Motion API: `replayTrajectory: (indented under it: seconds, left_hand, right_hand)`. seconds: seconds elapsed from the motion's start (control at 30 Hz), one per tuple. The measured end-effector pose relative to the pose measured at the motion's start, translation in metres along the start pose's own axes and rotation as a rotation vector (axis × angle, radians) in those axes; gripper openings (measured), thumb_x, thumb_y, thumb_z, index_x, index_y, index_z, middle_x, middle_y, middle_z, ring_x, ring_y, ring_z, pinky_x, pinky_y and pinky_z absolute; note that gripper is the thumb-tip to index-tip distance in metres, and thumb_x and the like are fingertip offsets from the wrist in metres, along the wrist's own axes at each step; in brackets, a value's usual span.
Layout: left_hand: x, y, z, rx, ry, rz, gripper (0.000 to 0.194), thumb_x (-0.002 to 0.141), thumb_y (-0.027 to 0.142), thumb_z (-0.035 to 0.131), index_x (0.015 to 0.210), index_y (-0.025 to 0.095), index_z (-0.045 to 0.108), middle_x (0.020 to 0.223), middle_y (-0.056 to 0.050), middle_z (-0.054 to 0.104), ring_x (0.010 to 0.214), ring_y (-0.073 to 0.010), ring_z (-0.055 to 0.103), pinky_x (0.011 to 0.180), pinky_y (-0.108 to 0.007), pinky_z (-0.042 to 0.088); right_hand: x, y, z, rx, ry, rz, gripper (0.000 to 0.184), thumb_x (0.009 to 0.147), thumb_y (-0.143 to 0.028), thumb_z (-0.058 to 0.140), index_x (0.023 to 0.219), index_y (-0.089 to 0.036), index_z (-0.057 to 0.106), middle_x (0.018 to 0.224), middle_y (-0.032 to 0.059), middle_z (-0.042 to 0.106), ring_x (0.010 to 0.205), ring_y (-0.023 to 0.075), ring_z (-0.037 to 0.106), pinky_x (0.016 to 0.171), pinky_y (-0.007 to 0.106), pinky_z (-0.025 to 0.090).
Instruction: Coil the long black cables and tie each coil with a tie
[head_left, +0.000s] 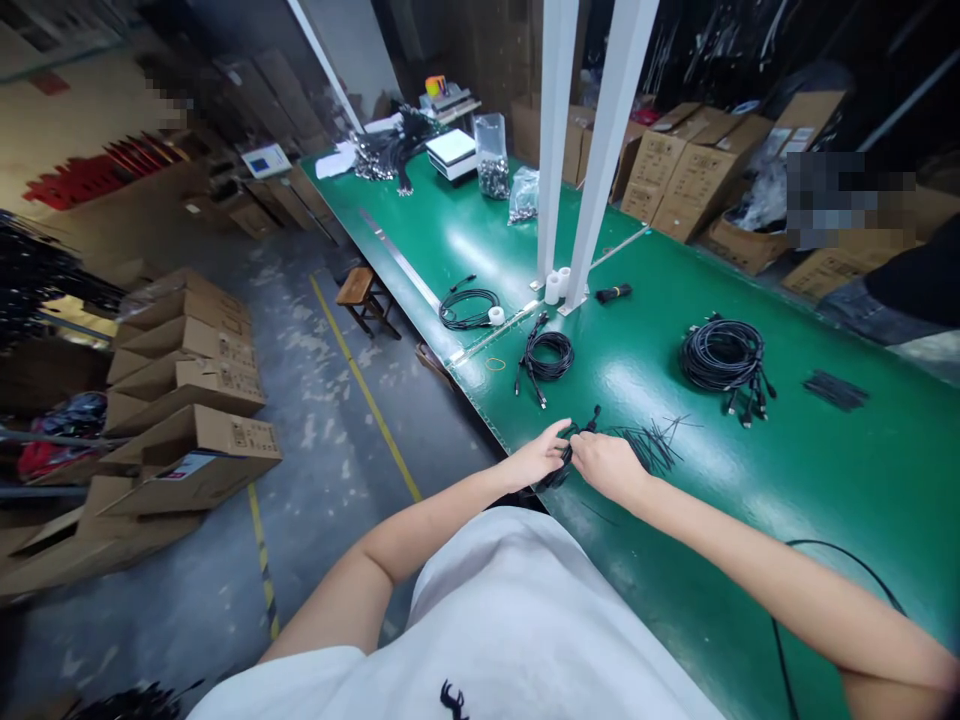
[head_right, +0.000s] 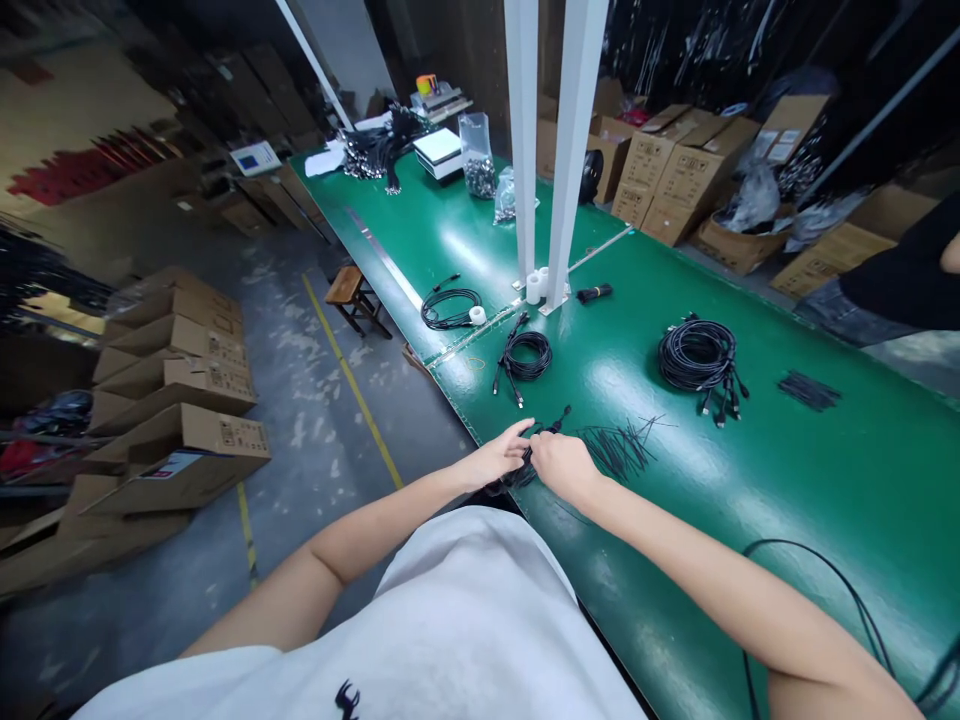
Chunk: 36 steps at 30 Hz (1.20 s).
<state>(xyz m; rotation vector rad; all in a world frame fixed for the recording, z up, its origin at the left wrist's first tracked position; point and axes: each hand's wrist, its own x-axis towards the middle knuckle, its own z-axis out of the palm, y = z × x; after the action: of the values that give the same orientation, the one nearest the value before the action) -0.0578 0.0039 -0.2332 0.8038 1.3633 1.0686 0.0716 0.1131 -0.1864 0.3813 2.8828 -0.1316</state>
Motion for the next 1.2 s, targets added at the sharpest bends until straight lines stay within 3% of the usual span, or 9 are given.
replayTrajectory:
  seconds: [0.13,0.27,0.43,0.53,0.63,0.77,0.93,1.13,1.2]
  left_hand:
    - [0.006,0.017,-0.022,0.839,0.011,0.396,0.072,0.077,0.013,0.069,0.143,0.030,0.045,0.138,-0.014,0.046,0.128,-0.0312,0.043,0.107,-0.054,0.035]
    - [0.026,0.024,-0.022,1.195,0.023,0.582,0.049,0.074,0.036,0.077,0.116,0.015,0.063,0.133,-0.019,0.049,0.127,-0.0382,0.042,0.108,-0.057,0.032]
    - [0.044,0.000,0.008,0.941,0.237,0.193,0.033,0.080,0.020,0.064,0.112,0.014,0.056,0.108,-0.011,0.060,0.094,-0.0236,0.060,0.082,-0.039,0.050]
    - [0.041,-0.010,0.007,0.632,0.006,0.081,0.054,0.077,0.020,0.069,0.126,0.017,0.049,0.098,-0.003,0.063,0.077,-0.0159,0.063,0.071,-0.030,0.050]
    - [0.038,-0.005,-0.008,0.762,-0.219,0.191,0.028,0.082,0.025,0.068,0.109,0.018,0.062,0.091,-0.003,0.063,0.083,-0.0176,0.063,0.075,-0.031,0.050]
    - [0.042,0.003,-0.011,1.232,0.037,0.377,0.023,0.081,0.034,0.069,0.091,0.015,0.063,0.110,-0.013,0.059,0.111,-0.0314,0.055,0.091,-0.045,0.046]
    - [0.033,0.001,-0.006,0.993,0.004,0.082,0.044,0.081,0.044,0.069,0.111,0.017,0.053,0.103,-0.009,0.066,0.093,-0.0264,0.066,0.074,-0.035,0.052]
    - [0.034,0.019,-0.037,1.113,0.012,0.505,0.051,0.079,0.031,0.073,0.125,0.020,0.055,0.141,-0.015,0.053,0.138,-0.0301,0.042,0.111,-0.045,0.034]
    - [0.045,0.016,-0.034,1.035,-0.062,0.458,0.041,0.072,0.026,0.077,0.109,0.017,0.062,0.128,-0.015,0.061,0.132,-0.0326,0.046,0.112,-0.048,0.032]
  right_hand:
    - [0.000,-0.002,0.005,-0.011,0.063,-0.021,0.020,0.092,-0.013,0.045,0.099,-0.011,0.064,0.090,0.0112,0.069,0.083,0.0201,0.068,0.063,0.026,0.044]
    - [0.005,-0.001,0.008,-0.030,0.052,-0.033,0.019,0.093,-0.013,0.044,0.098,-0.011,0.063,0.094,0.0121,0.069,0.083,0.0213,0.068,0.064,0.028,0.047]
    - [0.013,0.007,0.010,-0.088,-0.061,0.062,0.024,0.092,-0.008,0.040,0.101,-0.011,0.061,0.094,0.0125,0.068,0.085,0.0231,0.068,0.064,0.029,0.047]
    - [0.009,0.007,0.018,-0.116,-0.099,0.033,0.025,0.090,-0.007,0.041,0.107,-0.009,0.060,0.096,0.0143,0.067,0.086,0.0239,0.068,0.064,0.030,0.048]
    - [0.004,0.002,0.027,-0.144,-0.097,-0.074,0.023,0.089,-0.007,0.042,0.101,-0.010,0.061,0.097,0.0149,0.067,0.087,0.0253,0.067,0.066,0.032,0.048]
    - [0.011,0.002,0.026,-0.128,-0.101,-0.058,0.027,0.088,-0.003,0.039,0.101,-0.011,0.061,0.098,0.0130,0.067,0.087,0.0230,0.067,0.064,0.030,0.045]
    - [0.026,0.016,0.017,-0.026,-0.096,0.151,0.024,0.095,-0.012,0.037,0.098,-0.014,0.061,0.095,0.0100,0.068,0.088,0.0216,0.068,0.066,0.028,0.044]
    - [0.021,0.009,0.025,-0.175,-0.061,-0.056,0.023,0.088,-0.005,0.042,0.097,-0.012,0.061,0.095,0.0130,0.066,0.088,0.0230,0.066,0.066,0.029,0.045]
    - [0.021,0.008,0.027,-0.173,-0.058,-0.116,0.022,0.087,-0.004,0.043,0.096,-0.012,0.062,0.094,0.0131,0.066,0.086,0.0224,0.066,0.065,0.029,0.045]
